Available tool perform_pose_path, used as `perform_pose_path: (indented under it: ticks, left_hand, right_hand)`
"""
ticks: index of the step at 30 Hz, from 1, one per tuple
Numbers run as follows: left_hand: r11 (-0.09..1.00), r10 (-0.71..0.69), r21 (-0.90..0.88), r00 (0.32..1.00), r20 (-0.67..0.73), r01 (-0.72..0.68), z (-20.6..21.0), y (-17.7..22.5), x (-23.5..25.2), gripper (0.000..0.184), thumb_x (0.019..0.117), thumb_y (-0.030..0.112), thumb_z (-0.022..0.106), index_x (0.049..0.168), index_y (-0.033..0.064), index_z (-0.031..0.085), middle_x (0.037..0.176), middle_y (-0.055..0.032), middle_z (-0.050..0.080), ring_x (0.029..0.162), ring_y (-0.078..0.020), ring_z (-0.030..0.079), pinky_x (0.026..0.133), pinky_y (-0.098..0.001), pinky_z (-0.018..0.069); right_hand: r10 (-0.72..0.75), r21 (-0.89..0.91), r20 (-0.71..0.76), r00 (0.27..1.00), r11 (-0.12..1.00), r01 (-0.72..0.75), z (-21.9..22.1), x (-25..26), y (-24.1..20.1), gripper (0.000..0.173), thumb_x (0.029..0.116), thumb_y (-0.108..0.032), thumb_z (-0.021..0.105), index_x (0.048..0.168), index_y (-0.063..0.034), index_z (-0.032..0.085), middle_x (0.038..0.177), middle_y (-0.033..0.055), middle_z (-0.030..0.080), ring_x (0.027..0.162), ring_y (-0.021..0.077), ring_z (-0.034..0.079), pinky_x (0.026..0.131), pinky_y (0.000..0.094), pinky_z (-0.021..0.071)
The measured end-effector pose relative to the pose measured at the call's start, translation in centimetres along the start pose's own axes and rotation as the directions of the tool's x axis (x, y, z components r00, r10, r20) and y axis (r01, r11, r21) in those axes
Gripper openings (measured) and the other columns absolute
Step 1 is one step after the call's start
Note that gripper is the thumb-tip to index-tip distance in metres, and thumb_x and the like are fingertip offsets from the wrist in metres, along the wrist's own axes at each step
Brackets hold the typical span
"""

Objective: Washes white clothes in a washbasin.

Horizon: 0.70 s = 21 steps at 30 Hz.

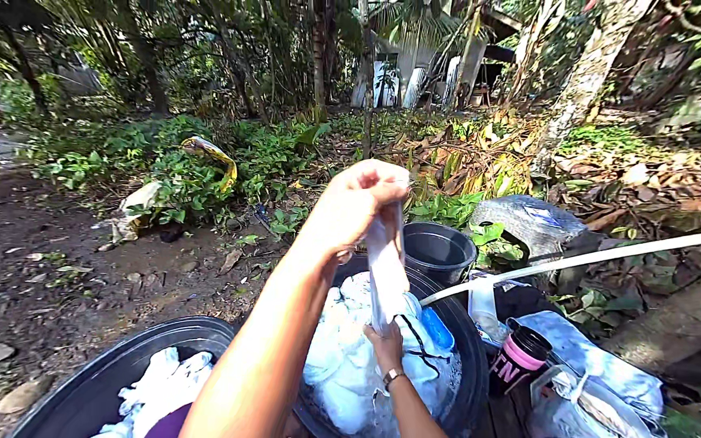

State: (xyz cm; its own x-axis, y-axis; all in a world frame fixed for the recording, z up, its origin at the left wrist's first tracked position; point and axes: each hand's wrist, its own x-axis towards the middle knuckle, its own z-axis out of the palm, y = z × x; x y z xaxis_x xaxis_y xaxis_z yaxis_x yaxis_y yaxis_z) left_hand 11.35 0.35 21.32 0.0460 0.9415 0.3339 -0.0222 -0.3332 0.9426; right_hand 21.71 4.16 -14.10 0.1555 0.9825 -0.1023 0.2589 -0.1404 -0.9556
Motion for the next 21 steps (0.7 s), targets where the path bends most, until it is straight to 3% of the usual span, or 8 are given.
perform_pose_path:
  ticks: [2,5,7,11,14,16,18,21]
  left_hand:
    - [0.992,-0.016,0.122,0.992,-0.125,0.032,-2.1,-2.5,-0.3,0.006,0.1036,0.008,0.057,0.106,0.0082,0.062,0.077,0.0009,0.061,0.059,-0.0038,0.054,0.055,-0.0188,0.0481]
    - [0.871,-0.276,0.366,0.943,-0.188,0.328,-5.0,-10.3,-1.4,0.02,0.1044,0.012,0.057,0.118,-0.0017,0.06,0.09,-0.0097,0.062,0.074,-0.0143,0.058,0.07,-0.033,0.0518]
    - [0.703,-0.539,0.461,0.828,-0.152,0.542,-5.0,-15.8,-3.0,0.033,0.1067,0.019,0.054,0.13,-0.0036,0.057,0.109,-0.0188,0.064,0.091,-0.0242,0.062,0.083,-0.0425,0.0528]
    - [0.519,-0.851,0.075,0.523,-0.05,0.852,-1.8,-23.8,-6.2,0.074,0.1097,0.058,0.024,0.152,0.0006,0.043,0.147,-0.0338,0.046,0.128,-0.0505,0.05,0.098,-0.0696,0.0421]
    - [0.412,-0.866,-0.388,0.486,0.114,0.824,-0.4,-27.1,-6.4,0.079,0.1011,0.073,0.014,0.123,0.0118,0.058,0.106,-0.0195,0.065,0.093,-0.0364,0.064,0.073,-0.0589,0.0517]
    - [0.363,-0.871,-0.543,0.483,0.091,0.757,-0.4,-27.6,-6.5,0.059,0.1072,0.057,0.021,0.1,0.0126,0.059,0.078,-0.0102,0.065,0.065,-0.0234,0.064,0.054,-0.0396,0.0529]
    - [0.348,-0.889,-0.598,0.457,0.034,0.722,-0.8,-27.5,-6.5,0.044,0.1093,0.044,0.031,0.098,0.0122,0.058,0.076,-0.0073,0.063,0.061,-0.0184,0.06,0.052,-0.032,0.0492]
    - [0.376,-0.862,-0.699,0.506,-0.023,0.609,-0.5,-25.8,-6.1,0.038,0.1076,0.039,0.036,0.109,0.0091,0.06,0.091,-0.0119,0.067,0.077,-0.0235,0.067,0.065,-0.0408,0.0557]
  right_hand:
    - [0.263,0.193,0.076,0.962,0.942,-0.273,-0.9,0.8,0.3,0.041,0.0938,-0.006,0.073,0.13,0.0086,0.062,0.134,0.0249,0.063,0.127,0.033,0.058,0.111,0.0504,0.0426]
    - [0.414,0.236,0.1,0.905,0.874,-0.426,-2.8,0.6,-1.9,0.035,0.0919,0.009,0.059,0.126,0.0142,0.056,0.124,0.0308,0.06,0.112,0.0389,0.059,0.095,0.0568,0.0486]
    - [0.355,0.231,0.144,0.924,0.895,-0.381,-3.8,-0.1,-5.0,0.051,0.0755,0.022,0.059,0.125,0.0125,0.055,0.121,0.0283,0.059,0.108,0.0362,0.058,0.089,0.0554,0.0496]
    - [0.116,0.316,0.358,0.927,0.919,-0.237,-4.7,-3.2,-10.9,0.058,0.0774,0.024,0.054,0.133,0.0066,0.051,0.124,0.0203,0.061,0.111,0.0245,0.06,0.092,0.0417,0.0516]
    - [-0.057,0.398,0.514,0.856,0.9,-0.179,-6.1,-4.9,-12.9,0.045,0.0796,0.016,0.055,0.123,0.0037,0.055,0.106,0.0123,0.065,0.093,0.0166,0.065,0.081,0.0353,0.0567]
    - [-0.122,0.511,0.547,0.828,0.832,-0.215,-7.5,-4.6,-13.0,0.035,0.0877,0.01,0.05,0.121,0.0019,0.055,0.1,0.0098,0.069,0.088,0.016,0.069,0.078,0.036,0.0599]
    - [-0.09,0.634,0.501,0.861,0.715,-0.294,-8.7,-2.8,-12.1,0.027,0.1017,0.0,0.037,0.125,0.0002,0.052,0.102,0.0128,0.07,0.09,0.0214,0.071,0.078,0.0416,0.0614]
    - [0.066,0.73,0.406,0.912,0.577,-0.366,-8.8,1.1,-8.4,0.044,0.1138,-0.037,0.027,0.13,-0.0053,0.052,0.107,0.0144,0.069,0.095,0.0247,0.07,0.08,0.0437,0.06]
